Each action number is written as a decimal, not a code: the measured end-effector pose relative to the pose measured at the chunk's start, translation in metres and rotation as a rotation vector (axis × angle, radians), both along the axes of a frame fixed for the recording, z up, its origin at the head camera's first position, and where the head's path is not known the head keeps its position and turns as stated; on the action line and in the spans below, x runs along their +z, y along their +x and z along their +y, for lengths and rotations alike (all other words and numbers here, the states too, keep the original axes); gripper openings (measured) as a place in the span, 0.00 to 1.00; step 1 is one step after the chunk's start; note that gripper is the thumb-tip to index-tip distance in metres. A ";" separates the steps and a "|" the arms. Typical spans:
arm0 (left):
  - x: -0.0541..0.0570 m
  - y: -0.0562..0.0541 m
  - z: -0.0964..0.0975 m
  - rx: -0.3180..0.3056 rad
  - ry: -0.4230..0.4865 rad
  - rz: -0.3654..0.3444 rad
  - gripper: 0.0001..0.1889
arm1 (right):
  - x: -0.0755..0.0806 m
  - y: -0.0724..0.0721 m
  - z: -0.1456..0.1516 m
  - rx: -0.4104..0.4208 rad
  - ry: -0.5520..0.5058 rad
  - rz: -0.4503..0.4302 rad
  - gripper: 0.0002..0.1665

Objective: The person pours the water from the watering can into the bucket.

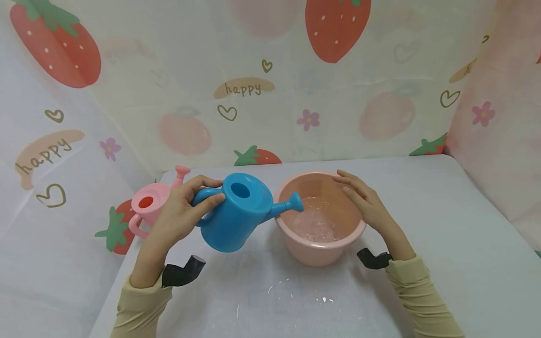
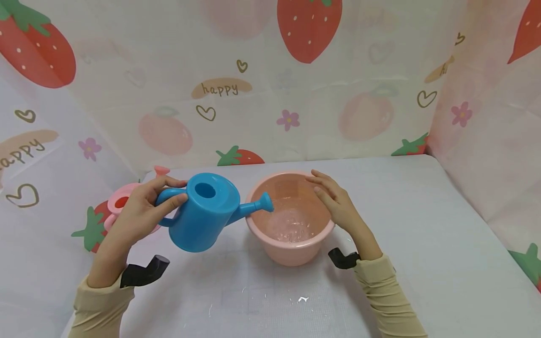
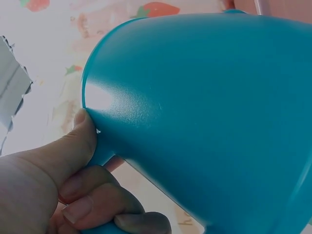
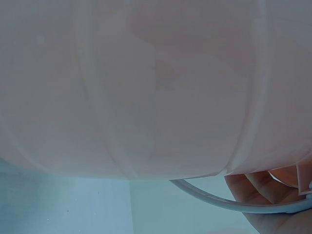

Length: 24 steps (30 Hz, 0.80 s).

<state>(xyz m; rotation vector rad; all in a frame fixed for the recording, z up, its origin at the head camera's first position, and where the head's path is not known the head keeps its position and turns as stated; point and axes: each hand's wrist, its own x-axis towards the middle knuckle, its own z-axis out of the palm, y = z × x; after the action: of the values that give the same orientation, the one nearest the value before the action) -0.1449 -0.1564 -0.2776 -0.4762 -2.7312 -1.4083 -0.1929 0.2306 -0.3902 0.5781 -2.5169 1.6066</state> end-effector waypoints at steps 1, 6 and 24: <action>0.000 0.000 0.000 0.000 -0.001 0.001 0.18 | 0.000 0.000 0.000 0.000 0.000 0.001 0.22; -0.001 -0.001 0.000 0.001 -0.011 0.008 0.18 | -0.002 -0.002 0.001 0.006 -0.003 0.011 0.21; 0.003 -0.001 0.002 0.008 -0.032 -0.008 0.18 | -0.001 -0.001 0.000 0.006 -0.010 0.010 0.22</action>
<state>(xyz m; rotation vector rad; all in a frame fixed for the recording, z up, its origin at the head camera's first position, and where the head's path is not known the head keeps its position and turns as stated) -0.1462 -0.1541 -0.2748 -0.4617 -2.7632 -1.3697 -0.1940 0.2303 -0.3916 0.5916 -2.5014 1.6127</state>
